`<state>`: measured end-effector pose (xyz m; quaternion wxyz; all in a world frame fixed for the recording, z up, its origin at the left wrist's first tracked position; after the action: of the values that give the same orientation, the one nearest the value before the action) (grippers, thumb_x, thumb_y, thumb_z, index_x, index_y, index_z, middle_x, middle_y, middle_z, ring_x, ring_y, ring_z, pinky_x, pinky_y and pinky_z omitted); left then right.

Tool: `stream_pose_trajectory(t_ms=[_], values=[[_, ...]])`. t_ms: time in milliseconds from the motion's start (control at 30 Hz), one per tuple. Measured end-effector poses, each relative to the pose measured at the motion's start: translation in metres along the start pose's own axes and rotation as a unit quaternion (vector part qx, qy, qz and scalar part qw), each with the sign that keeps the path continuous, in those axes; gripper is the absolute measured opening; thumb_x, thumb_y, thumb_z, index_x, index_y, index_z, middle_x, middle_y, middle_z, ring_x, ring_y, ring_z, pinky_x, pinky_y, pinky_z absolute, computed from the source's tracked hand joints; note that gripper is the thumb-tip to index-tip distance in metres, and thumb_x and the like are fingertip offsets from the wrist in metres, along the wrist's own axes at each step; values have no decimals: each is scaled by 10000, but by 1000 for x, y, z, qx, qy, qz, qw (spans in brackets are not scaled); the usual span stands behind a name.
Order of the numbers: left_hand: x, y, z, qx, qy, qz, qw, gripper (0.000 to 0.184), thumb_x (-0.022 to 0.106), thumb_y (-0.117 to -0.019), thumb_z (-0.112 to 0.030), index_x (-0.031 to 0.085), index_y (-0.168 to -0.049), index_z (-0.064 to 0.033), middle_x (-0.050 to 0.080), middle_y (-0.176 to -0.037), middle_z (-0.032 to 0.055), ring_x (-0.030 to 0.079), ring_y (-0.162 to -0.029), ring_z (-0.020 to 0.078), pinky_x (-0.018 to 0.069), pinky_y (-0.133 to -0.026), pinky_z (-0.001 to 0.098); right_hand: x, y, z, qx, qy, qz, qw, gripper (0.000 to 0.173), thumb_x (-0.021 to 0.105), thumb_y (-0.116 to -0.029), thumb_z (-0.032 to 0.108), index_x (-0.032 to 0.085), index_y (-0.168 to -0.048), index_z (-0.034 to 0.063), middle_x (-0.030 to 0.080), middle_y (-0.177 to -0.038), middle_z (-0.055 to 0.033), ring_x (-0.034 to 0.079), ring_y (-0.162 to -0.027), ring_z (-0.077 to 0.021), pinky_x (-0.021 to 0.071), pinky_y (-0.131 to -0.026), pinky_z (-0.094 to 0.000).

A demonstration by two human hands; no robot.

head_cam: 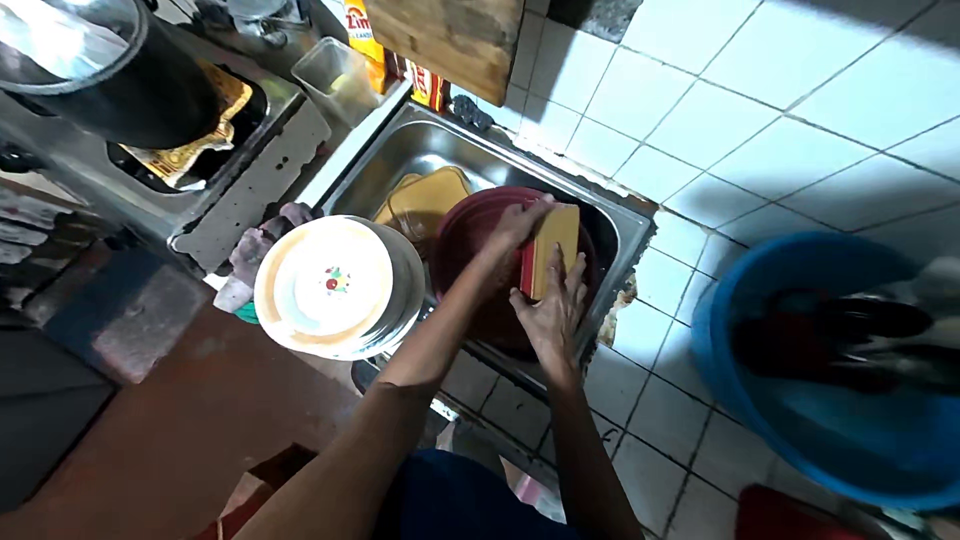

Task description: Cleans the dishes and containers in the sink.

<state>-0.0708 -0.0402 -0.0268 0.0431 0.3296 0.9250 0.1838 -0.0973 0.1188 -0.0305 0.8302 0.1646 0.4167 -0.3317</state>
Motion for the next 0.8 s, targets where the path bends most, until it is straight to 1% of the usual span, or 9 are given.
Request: stream_pose_trajectory(t_ms=[100, 200, 267, 333, 400, 533, 600, 667, 800], values=[[-52, 6, 13, 28, -192, -118, 974, 633, 392, -1070, -564, 687, -1210, -22, 717, -1085, 184, 703, -1001, 299, 561, -914, 534, 10, -21, -17, -5, -107, 49, 993, 968, 811, -828, 356, 292, -1635, 227, 201, -1691, -190, 305, -1497, -452, 358, -1109, -690], [-79, 11, 35, 29, -337, -173, 925, 647, 670, -988, -356, 470, -1458, 41, 553, -1394, 304, 571, -1265, 465, 460, -1044, 648, 26, -37, -50, 35, -272, 94, 957, 860, 718, -901, 295, 282, -1640, 229, 280, -1677, -125, 340, -1506, -313, 359, -1157, -586], [-80, 11, 58, -36, -376, -146, 914, 799, 746, -934, -312, 356, -1520, 67, 505, -1425, 344, 566, -1256, 505, 469, -1022, 665, 35, -42, -67, 90, -313, 106, 940, 673, 574, -982, 275, 355, -1612, 187, 377, -1639, -83, 388, -1482, -250, 357, -1172, -529], [-78, 9, 76, -72, -378, -112, 916, 591, 711, -963, -285, 511, -1388, 73, 619, -1266, 332, 628, -1166, 493, 490, -979, 666, 33, -46, -70, 126, -215, 88, 964, 468, 469, -1074, 240, 504, -1499, 46, 541, -1479, -211, 508, -1369, -358, 394, -1114, -581], [-73, 11, 76, -66, -381, -106, 916, 399, 650, -1003, -237, 623, -1252, 73, 670, -1153, 310, 653, -1114, 472, 499, -959, 648, 32, -53, -61, 124, -52, 105, 985, 394, 451, -1086, 201, 577, -1390, -17, 552, -1420, -266, 562, -1287, -429, 448, -1066, -607], [-64, 28, 60, -9, -394, -159, 905, 486, 538, -1071, -307, 521, -1455, -9, 606, -1337, 287, 637, -1175, 453, 497, -996, 608, 43, -57, -52, 123, 37, 139, 982, 343, 617, -1013, 163, 616, -1273, -62, 620, -1273, -313, 621, -1169, -476, 498, -979, -629], [-62, 34, 51, 44, -401, -193, 894, 488, 529, -1072, -271, 489, -1523, -88, 539, -1418, 264, 623, -1189, 425, 528, -967, 566, 47, -56, -51, 115, 19, 128, 985, 427, 668, -981, 146, 552, -1347, -42, 663, -1173, -315, 650, -1103, -495, 514, -925, -654], [-58, 41, 41, 67, -421, -205, 881, 468, 549, -1057, -176, 499, -1509, -66, 519, -1403, 279, 624, -1157, 433, 547, -929, 555, 44, -55, -47, 107, 33, 100, 989, 445, 658, -994, 170, 517, -1385, 12, 685, -1135, -284, 673, -1058, -477, 529, -887, -642], [-59, 39, 32, 23, -462, -180, 868, 360, 524, -1024, -78, 567, -1351, 66, 589, -1305, 315, 669, -1070, 465, 550, -914, 577, 20, -52, -30, 78, 55, 54, 994, 338, 615, -997, 142, 609, -1305, 2, 612, -1283, -270, 653, -1093, -447, 532, -907, -613]])
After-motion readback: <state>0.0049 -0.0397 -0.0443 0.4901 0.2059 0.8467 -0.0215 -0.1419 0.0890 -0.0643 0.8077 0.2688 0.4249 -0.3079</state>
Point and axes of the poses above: each hand's wrist, its own y-axis away from the middle knuckle, its own x-axis out of the palm, z = x × y, the point moved 6 cm from there along -y, towards the middle knuckle
